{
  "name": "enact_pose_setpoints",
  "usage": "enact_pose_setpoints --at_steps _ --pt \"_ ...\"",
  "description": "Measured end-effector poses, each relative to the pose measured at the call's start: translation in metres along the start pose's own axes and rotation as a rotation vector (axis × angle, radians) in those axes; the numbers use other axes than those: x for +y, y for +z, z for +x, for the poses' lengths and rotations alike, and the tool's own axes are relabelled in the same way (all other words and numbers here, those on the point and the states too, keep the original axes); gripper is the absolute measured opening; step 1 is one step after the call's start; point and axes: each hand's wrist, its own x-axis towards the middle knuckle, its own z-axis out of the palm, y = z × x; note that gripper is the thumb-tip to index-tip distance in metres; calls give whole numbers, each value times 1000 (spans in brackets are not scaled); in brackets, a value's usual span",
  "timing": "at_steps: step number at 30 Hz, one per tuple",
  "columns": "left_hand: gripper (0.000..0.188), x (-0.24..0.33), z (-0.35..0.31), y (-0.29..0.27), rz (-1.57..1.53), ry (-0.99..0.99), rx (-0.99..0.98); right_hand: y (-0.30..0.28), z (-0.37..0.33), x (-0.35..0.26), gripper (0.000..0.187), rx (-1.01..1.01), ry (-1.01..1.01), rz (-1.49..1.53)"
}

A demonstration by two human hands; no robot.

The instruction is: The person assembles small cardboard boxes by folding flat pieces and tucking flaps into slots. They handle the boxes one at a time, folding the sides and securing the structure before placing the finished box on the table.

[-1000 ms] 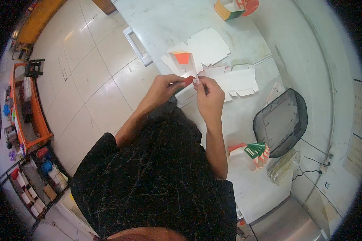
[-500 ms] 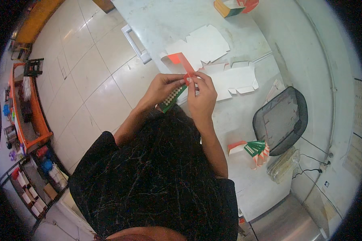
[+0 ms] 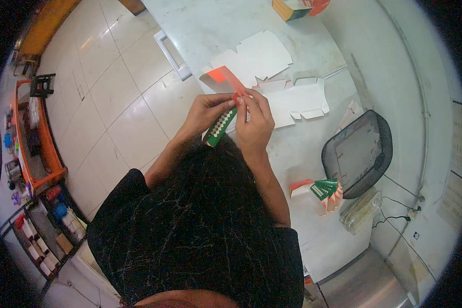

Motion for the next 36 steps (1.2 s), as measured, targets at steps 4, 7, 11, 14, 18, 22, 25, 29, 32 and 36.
enact_pose_setpoints --at_steps 4,7,11,14,18,22,25,29,32,36 --pt "29 0 1 3 17 -18 5 -3 0 1 14 -14 -25 -47" --pt "30 -4 1 5 -36 -20 25 -3 0 0 15 -23 -33 -40" --pt "31 -6 -2 6 -86 -61 55 -4 -2 0 14 -60 -9 -12" --pt "31 -15 -2 6 -99 -16 47 -10 2 2 14 -117 -27 -14" --pt "31 -15 -2 7 -86 -9 45 -14 7 0 13 -120 250 286" --pt "31 -16 -2 8 -99 -6 61 -11 3 1 12 -84 180 213" --pt "29 -16 0 7 -85 8 66 -3 0 9 13 -60 78 137" --pt "26 -14 2 3 -199 9 55 5 -11 10 16 -67 -182 -91" --pt "26 -10 -1 -1 -19 -3 51 3 -12 15 21 -122 -199 -56" --pt "23 -16 -4 11 379 166 24 0 7 5 33 -80 90 186"
